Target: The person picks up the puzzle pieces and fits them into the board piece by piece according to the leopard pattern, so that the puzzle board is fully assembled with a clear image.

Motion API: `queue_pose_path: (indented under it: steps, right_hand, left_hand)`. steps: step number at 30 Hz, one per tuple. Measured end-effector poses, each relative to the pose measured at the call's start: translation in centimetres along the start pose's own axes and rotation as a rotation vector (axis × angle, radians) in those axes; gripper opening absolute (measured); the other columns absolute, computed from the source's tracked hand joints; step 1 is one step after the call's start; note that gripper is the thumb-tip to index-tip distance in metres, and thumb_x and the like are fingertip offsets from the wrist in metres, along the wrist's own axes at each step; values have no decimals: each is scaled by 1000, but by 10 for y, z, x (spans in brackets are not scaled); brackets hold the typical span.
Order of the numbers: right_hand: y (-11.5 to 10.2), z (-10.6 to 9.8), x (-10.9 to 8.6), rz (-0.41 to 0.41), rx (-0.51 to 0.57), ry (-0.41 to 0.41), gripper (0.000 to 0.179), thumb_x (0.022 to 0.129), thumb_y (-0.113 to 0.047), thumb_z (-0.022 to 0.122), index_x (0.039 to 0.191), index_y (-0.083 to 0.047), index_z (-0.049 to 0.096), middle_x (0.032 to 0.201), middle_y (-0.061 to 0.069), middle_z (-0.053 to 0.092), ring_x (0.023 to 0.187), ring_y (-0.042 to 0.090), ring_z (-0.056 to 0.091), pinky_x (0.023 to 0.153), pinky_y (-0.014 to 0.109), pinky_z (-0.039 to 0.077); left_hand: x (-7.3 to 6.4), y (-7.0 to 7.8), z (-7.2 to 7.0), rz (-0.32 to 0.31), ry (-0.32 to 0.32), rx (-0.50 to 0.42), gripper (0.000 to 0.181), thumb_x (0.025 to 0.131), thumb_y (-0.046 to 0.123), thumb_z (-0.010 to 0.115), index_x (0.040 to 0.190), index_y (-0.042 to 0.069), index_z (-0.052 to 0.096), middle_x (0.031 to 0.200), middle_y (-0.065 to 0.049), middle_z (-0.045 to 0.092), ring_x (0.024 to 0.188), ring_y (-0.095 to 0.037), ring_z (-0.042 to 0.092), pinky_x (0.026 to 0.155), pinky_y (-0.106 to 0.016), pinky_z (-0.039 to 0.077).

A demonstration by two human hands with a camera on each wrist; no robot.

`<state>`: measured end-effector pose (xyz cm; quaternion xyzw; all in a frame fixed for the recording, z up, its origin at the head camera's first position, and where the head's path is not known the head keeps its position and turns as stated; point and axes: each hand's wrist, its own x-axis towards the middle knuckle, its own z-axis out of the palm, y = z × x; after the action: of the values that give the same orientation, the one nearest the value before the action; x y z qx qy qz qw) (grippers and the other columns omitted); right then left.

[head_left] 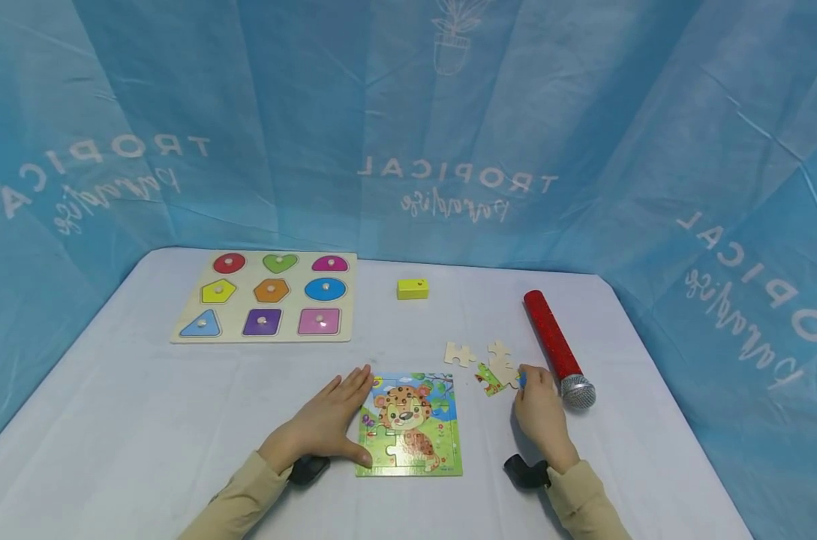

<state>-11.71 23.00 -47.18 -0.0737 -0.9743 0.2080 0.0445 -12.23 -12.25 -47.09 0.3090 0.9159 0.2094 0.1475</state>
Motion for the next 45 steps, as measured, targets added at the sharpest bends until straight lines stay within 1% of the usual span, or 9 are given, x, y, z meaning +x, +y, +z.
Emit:
queue_pose_path:
  steps: [7, 12, 16, 20, 25, 31, 35, 41, 45]
  right_hand:
    - [-2, -4, 1, 4, -25, 6, 46, 88, 0, 58, 132, 7, 48, 118, 35, 52, 86, 45, 64, 73, 56, 56]
    - [-4, -8, 0, -16, -55, -60, 48, 86, -1, 58, 133, 7, 47, 112, 33, 54, 75, 33, 61, 66, 47, 57]
    - [-4, -7, -1, -31, -17, -153, 56, 81, -1, 57, 134, 12, 42, 103, 29, 52, 64, 23, 52, 53, 33, 46]
    - [-6, -9, -2, -6, 22, -228, 63, 78, -4, 62, 135, 14, 40, 92, 19, 49, 66, 20, 47, 53, 26, 36]
    - [-7, -15, -3, 21, 23, -285, 65, 78, -7, 68, 133, 14, 42, 91, 16, 50, 73, 21, 49, 58, 27, 38]
    - [-5, -19, -2, -13, -26, -239, 48, 79, -3, 64, 123, 12, 53, 93, 18, 58, 76, 22, 49, 60, 30, 42]
    - [-5, -21, -2, -1, -51, -211, 41, 83, -11, 67, 117, 8, 57, 103, 25, 55, 76, 24, 51, 63, 35, 48]
    - [-3, -23, -3, 34, -84, -185, 56, 83, -26, 74, 123, 6, 53, 114, 30, 54, 75, 27, 57, 63, 41, 53]
    - [-1, -25, -6, 45, -84, -188, 68, 78, -27, 79, 130, 5, 49, 110, 29, 55, 74, 25, 55, 58, 37, 50]
  left_hand:
    - [0, -1, -2, 5, 9, -2, 127, 61, 62, 80, 151, -5, 20, 161, -22, 14, 150, -37, 13, 122, -55, 13]
    - [-1, -1, -1, 10, 10, -8, 128, 61, 63, 80, 151, -6, 21, 161, -22, 14, 150, -38, 14, 122, -56, 14]
    - [-1, -2, -1, 5, 10, -6, 128, 61, 63, 80, 151, -5, 21, 161, -22, 15, 150, -37, 14, 122, -56, 14]
    - [-2, -1, -1, 11, 7, 1, 128, 61, 63, 80, 151, -6, 20, 160, -23, 15, 150, -38, 14, 121, -56, 14]
    - [-3, 0, -2, 5, 8, 0, 128, 61, 63, 80, 151, -7, 20, 160, -23, 15, 150, -38, 15, 121, -57, 14]
    - [-3, 0, -3, 23, 19, 15, 127, 61, 61, 81, 150, -9, 22, 159, -25, 17, 148, -40, 17, 120, -58, 17]
    - [-3, -1, -2, 25, 34, 6, 127, 60, 62, 81, 150, -8, 23, 159, -25, 17, 148, -40, 17, 121, -57, 16]
    - [-2, -3, 1, 23, 32, 14, 128, 60, 63, 80, 150, -6, 22, 160, -23, 16, 149, -39, 17, 121, -56, 16]
    - [-1, -1, 0, 18, 15, 12, 128, 60, 62, 81, 151, -6, 22, 161, -23, 15, 149, -38, 15, 121, -56, 15]
